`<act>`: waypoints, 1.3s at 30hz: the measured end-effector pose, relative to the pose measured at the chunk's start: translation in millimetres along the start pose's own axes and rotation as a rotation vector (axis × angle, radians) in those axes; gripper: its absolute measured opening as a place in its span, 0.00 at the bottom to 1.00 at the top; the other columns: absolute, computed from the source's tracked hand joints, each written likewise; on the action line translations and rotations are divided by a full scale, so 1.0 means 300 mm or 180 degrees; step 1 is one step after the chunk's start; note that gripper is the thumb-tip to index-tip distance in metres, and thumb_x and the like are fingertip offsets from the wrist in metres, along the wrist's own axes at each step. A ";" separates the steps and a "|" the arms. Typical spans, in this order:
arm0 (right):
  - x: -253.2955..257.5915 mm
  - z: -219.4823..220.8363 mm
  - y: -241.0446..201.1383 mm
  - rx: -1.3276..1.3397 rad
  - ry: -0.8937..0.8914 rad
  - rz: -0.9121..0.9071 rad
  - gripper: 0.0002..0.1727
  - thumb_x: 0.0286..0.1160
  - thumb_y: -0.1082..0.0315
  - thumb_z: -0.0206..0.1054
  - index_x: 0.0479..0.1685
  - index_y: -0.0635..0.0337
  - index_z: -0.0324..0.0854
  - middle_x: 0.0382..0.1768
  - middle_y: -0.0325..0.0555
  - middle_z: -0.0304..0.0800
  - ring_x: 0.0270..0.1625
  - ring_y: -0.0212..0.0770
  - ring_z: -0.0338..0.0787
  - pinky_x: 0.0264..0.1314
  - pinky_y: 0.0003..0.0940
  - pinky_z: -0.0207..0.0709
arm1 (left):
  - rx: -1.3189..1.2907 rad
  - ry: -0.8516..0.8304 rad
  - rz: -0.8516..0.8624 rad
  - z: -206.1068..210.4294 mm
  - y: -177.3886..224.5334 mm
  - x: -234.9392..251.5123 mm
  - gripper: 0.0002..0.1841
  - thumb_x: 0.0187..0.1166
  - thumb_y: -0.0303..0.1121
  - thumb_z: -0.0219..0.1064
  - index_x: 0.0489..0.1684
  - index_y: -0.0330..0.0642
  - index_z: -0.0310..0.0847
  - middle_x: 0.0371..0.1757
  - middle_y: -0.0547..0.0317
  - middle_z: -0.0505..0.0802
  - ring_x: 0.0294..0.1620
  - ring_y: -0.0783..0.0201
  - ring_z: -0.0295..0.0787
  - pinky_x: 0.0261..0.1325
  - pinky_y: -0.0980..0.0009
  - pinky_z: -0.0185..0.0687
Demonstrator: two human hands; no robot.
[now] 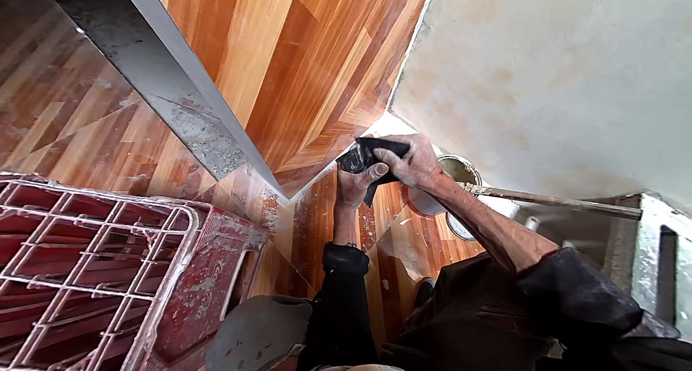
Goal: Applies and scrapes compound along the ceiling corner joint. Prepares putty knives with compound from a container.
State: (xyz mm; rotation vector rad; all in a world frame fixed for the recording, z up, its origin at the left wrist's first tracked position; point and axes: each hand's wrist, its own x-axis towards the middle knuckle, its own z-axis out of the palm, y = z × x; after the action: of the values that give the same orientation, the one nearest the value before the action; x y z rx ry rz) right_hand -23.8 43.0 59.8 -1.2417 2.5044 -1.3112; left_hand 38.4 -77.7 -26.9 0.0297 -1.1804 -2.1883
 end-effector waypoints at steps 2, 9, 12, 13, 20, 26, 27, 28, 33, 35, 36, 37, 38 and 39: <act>0.016 -0.003 0.023 -0.0061 0.0181 0.0022 0.11 0.81 0.63 0.67 0.49 0.58 0.92 0.36 0.47 0.95 0.35 0.37 0.92 0.43 0.41 0.85 | -0.0094 -0.0110 0.0088 -0.001 -0.008 0.002 0.37 0.50 0.49 0.90 0.61 0.48 0.77 0.47 0.71 0.94 0.48 0.75 0.92 0.57 0.72 0.90; -0.009 0.010 -0.037 0.0124 -0.0265 -0.0231 0.10 0.77 0.68 0.69 0.50 0.61 0.91 0.35 0.47 0.94 0.33 0.35 0.91 0.39 0.35 0.85 | -0.0251 -0.0016 -0.0028 -0.008 -0.015 0.004 0.31 0.49 0.52 0.90 0.49 0.50 0.81 0.35 0.72 0.94 0.36 0.77 0.91 0.45 0.75 0.91; 0.028 -0.007 0.007 -0.0139 0.0070 -0.0177 0.13 0.81 0.63 0.68 0.54 0.60 0.91 0.39 0.51 0.95 0.38 0.39 0.94 0.47 0.42 0.87 | -0.0268 0.0056 0.0150 -0.014 -0.008 -0.005 0.37 0.51 0.65 0.83 0.54 0.51 0.79 0.43 0.77 0.94 0.46 0.82 0.91 0.55 0.77 0.89; 0.027 -0.008 0.006 -0.0170 0.0134 -0.0171 0.13 0.81 0.64 0.67 0.53 0.60 0.91 0.39 0.51 0.95 0.38 0.40 0.94 0.47 0.43 0.87 | -0.0097 0.0039 0.0246 -0.023 -0.015 -0.007 0.40 0.56 0.73 0.74 0.58 0.52 0.78 0.47 0.80 0.93 0.52 0.85 0.89 0.61 0.77 0.86; 0.044 0.012 0.005 -0.0380 -0.0085 -0.0176 0.14 0.77 0.65 0.66 0.53 0.61 0.93 0.41 0.51 0.98 0.44 0.43 0.97 0.53 0.47 0.88 | 0.0308 0.0668 0.0315 -0.057 -0.021 0.031 0.63 0.51 0.92 0.45 0.78 0.45 0.67 0.68 0.62 0.87 0.74 0.72 0.79 0.79 0.62 0.75; -0.003 0.067 -0.011 -0.0136 -0.0341 -0.0222 0.10 0.75 0.67 0.69 0.46 0.60 0.94 0.35 0.47 0.96 0.38 0.39 0.94 0.45 0.42 0.86 | 0.0100 0.0561 0.0214 -0.046 -0.028 0.019 0.54 0.52 0.90 0.50 0.68 0.54 0.78 0.58 0.68 0.92 0.64 0.72 0.86 0.71 0.62 0.83; -0.001 0.058 -0.014 -0.0122 -0.0375 -0.0207 0.10 0.76 0.67 0.69 0.46 0.60 0.93 0.35 0.47 0.96 0.38 0.38 0.94 0.45 0.41 0.86 | 0.0091 0.0641 0.0215 -0.049 -0.031 0.024 0.56 0.50 0.90 0.50 0.68 0.52 0.77 0.58 0.66 0.91 0.65 0.71 0.86 0.72 0.62 0.83; 0.006 0.043 -0.015 -0.0135 -0.0359 -0.0177 0.11 0.77 0.66 0.69 0.49 0.60 0.93 0.36 0.48 0.96 0.38 0.40 0.94 0.46 0.42 0.87 | 0.0090 0.0789 0.0240 -0.043 -0.032 0.032 0.58 0.47 0.92 0.50 0.66 0.49 0.77 0.55 0.66 0.92 0.62 0.72 0.87 0.69 0.63 0.84; -0.001 0.025 -0.015 -0.0160 -0.0222 -0.0132 0.12 0.79 0.66 0.67 0.52 0.59 0.92 0.39 0.48 0.96 0.38 0.40 0.94 0.46 0.44 0.88 | 0.0092 0.0571 0.0274 -0.018 -0.025 0.031 0.53 0.53 0.89 0.50 0.61 0.50 0.80 0.50 0.69 0.93 0.58 0.75 0.89 0.66 0.66 0.86; -0.009 0.043 -0.032 -0.0110 -0.0425 -0.0176 0.11 0.77 0.68 0.68 0.50 0.60 0.93 0.36 0.48 0.95 0.36 0.39 0.93 0.44 0.42 0.86 | -0.0086 0.0476 0.0094 -0.013 -0.020 0.032 0.53 0.50 0.90 0.52 0.59 0.52 0.81 0.48 0.69 0.94 0.56 0.74 0.90 0.64 0.66 0.87; 0.013 0.044 -0.019 -0.0115 -0.0445 -0.0119 0.12 0.76 0.67 0.68 0.51 0.60 0.93 0.39 0.49 0.97 0.40 0.40 0.95 0.49 0.44 0.87 | -0.0105 0.0544 0.0092 -0.012 -0.016 0.033 0.53 0.49 0.90 0.53 0.59 0.50 0.80 0.48 0.69 0.94 0.56 0.74 0.90 0.63 0.66 0.87; 0.037 0.035 -0.001 -0.0143 -0.0385 -0.0053 0.13 0.76 0.67 0.68 0.52 0.61 0.93 0.41 0.51 0.97 0.44 0.42 0.96 0.53 0.47 0.87 | -0.0051 0.0612 0.0147 -0.010 -0.011 0.034 0.54 0.51 0.89 0.52 0.61 0.50 0.78 0.50 0.69 0.93 0.58 0.74 0.89 0.65 0.66 0.86; 0.058 0.023 0.019 -0.0201 -0.0255 0.0001 0.14 0.76 0.66 0.68 0.53 0.60 0.93 0.41 0.51 0.98 0.45 0.43 0.96 0.54 0.49 0.87 | 0.0084 0.0635 0.0203 -0.014 -0.012 0.032 0.56 0.53 0.89 0.51 0.67 0.48 0.73 0.56 0.68 0.91 0.64 0.75 0.85 0.71 0.66 0.82; 0.063 0.016 0.032 -0.0248 -0.0112 0.0040 0.13 0.75 0.65 0.67 0.50 0.59 0.94 0.40 0.49 0.97 0.43 0.41 0.96 0.52 0.47 0.86 | 0.0182 0.0662 0.0224 -0.017 -0.020 0.031 0.58 0.52 0.90 0.50 0.70 0.46 0.72 0.58 0.66 0.90 0.66 0.74 0.84 0.73 0.65 0.80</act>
State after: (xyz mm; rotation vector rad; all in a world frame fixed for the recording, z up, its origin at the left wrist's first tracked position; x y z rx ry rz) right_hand -40.8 30.2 55.6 -1.2500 2.5574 -1.1893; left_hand 29.4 -84.1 -31.9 0.2309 -1.1089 -2.0351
